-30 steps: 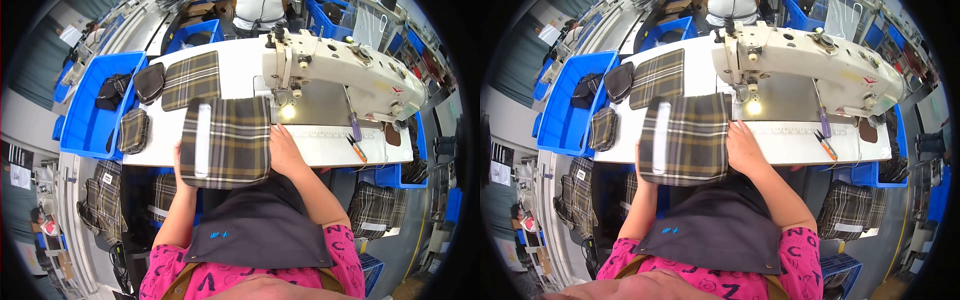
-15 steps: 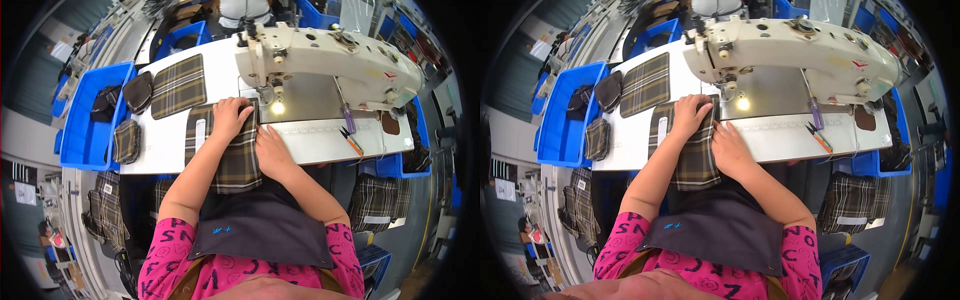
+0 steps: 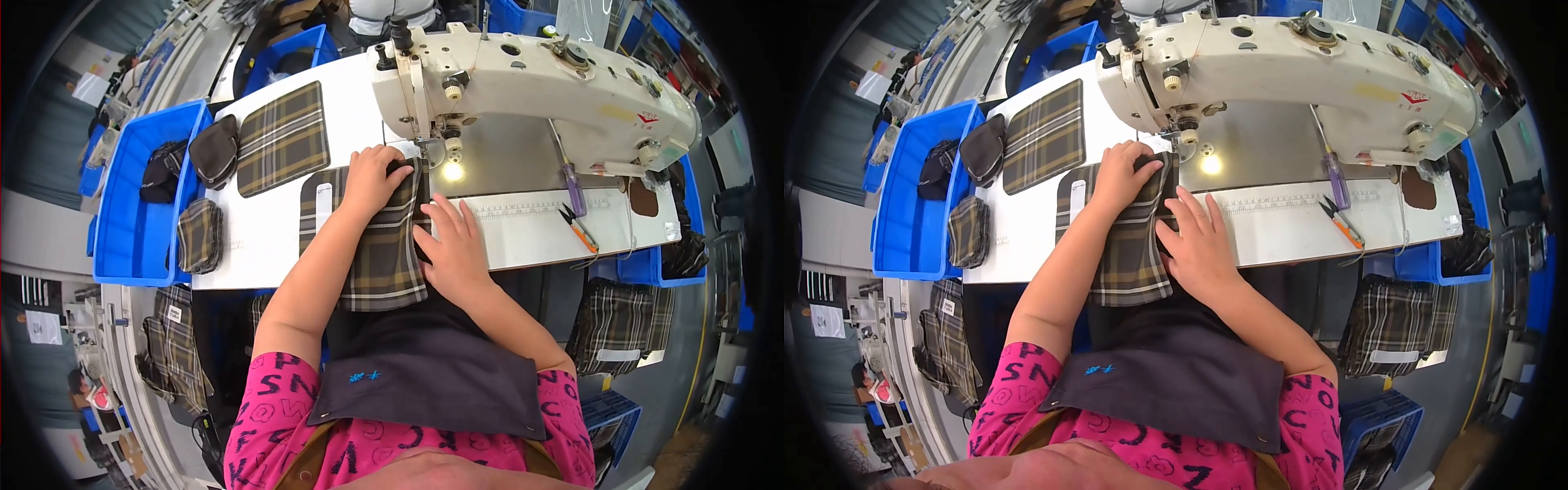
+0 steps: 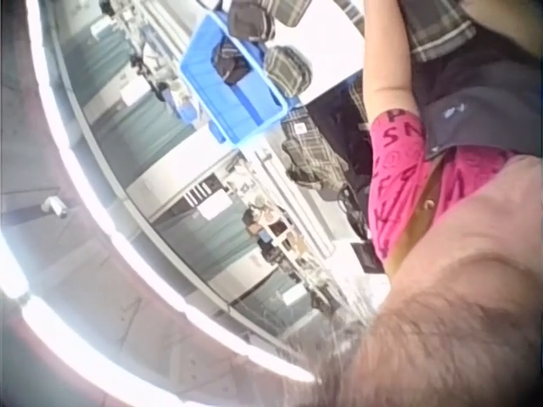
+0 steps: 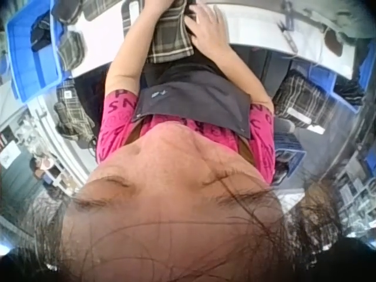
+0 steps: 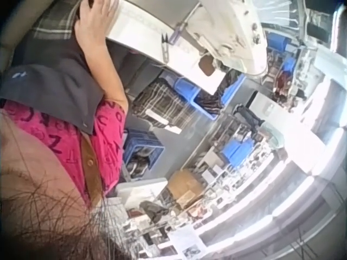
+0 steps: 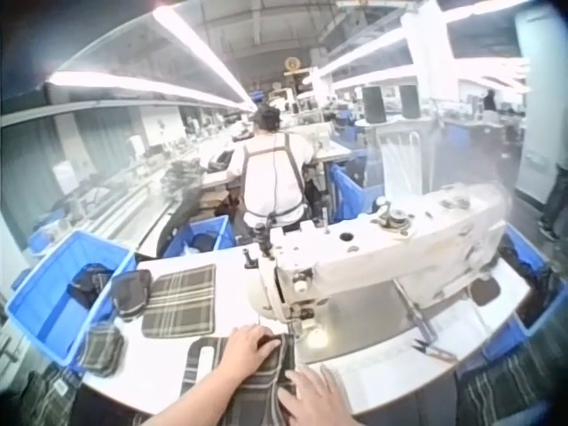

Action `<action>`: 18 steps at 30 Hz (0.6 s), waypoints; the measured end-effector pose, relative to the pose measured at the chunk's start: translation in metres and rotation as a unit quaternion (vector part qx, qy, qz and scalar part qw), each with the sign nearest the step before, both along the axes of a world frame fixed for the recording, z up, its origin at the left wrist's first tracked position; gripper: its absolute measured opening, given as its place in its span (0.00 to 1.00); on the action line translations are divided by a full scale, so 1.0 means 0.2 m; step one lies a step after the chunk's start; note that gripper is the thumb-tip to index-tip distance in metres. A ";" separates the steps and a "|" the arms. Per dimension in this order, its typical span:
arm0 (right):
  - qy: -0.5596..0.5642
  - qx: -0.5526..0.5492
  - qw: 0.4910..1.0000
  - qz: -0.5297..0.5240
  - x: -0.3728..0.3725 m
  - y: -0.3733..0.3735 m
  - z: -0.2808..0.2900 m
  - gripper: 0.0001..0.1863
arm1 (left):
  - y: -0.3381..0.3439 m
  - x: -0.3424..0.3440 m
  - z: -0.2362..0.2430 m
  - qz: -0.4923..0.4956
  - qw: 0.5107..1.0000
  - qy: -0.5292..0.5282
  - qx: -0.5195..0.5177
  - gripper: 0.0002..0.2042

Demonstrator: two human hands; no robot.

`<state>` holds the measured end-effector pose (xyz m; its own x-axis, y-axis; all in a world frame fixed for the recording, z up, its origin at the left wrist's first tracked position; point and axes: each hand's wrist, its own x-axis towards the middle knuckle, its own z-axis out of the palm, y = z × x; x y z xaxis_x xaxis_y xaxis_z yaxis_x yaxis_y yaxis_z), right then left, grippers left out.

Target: Sewing pieces of plaid fabric together using an industrial sewing machine.

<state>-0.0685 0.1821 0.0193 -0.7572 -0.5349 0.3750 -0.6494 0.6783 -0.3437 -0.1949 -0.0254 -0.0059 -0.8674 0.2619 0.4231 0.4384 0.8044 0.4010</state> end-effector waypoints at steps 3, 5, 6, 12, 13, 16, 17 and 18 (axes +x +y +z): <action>0.042 -0.051 0.998 -0.002 -0.01 0.01 0.01 0.22 | 0.01 -0.01 0.01 -0.030 0.999 0.015 0.023 0.09; 0.045 -0.010 0.997 0.067 -0.03 0.01 -0.05 0.20 | 0.02 -0.01 0.01 -0.037 0.998 0.021 0.040 0.08; 0.065 0.026 0.996 0.062 -0.03 0.02 -0.07 0.19 | 0.01 0.00 0.02 -0.031 0.999 -0.014 0.029 0.08; 0.098 -0.094 0.991 0.016 -0.01 -0.02 0.00 0.16 | 0.04 -0.04 0.08 -0.022 0.997 -0.060 -0.035 0.07; 0.097 -0.095 0.991 0.017 -0.02 -0.01 -0.01 0.16 | 0.05 -0.05 0.09 -0.020 0.996 -0.070 -0.049 0.07; 0.092 -0.004 0.994 0.052 -0.03 0.02 -0.05 0.16 | 0.06 -0.04 0.11 -0.019 0.995 -0.087 -0.038 0.07; 0.055 -0.006 0.996 0.064 -0.03 0.03 -0.05 0.15 | 0.07 -0.04 0.12 -0.018 0.995 -0.088 -0.039 0.07; 0.018 -0.008 0.997 0.075 -0.03 0.03 -0.06 0.15 | 0.07 -0.04 0.12 -0.012 0.995 -0.095 -0.030 0.07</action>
<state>-0.0737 0.1882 0.0081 -0.6542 -0.6351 0.4107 -0.7560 0.5664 -0.3283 -0.2033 -0.0109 0.0187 -0.9235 0.3029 0.2353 0.3785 0.8196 0.4302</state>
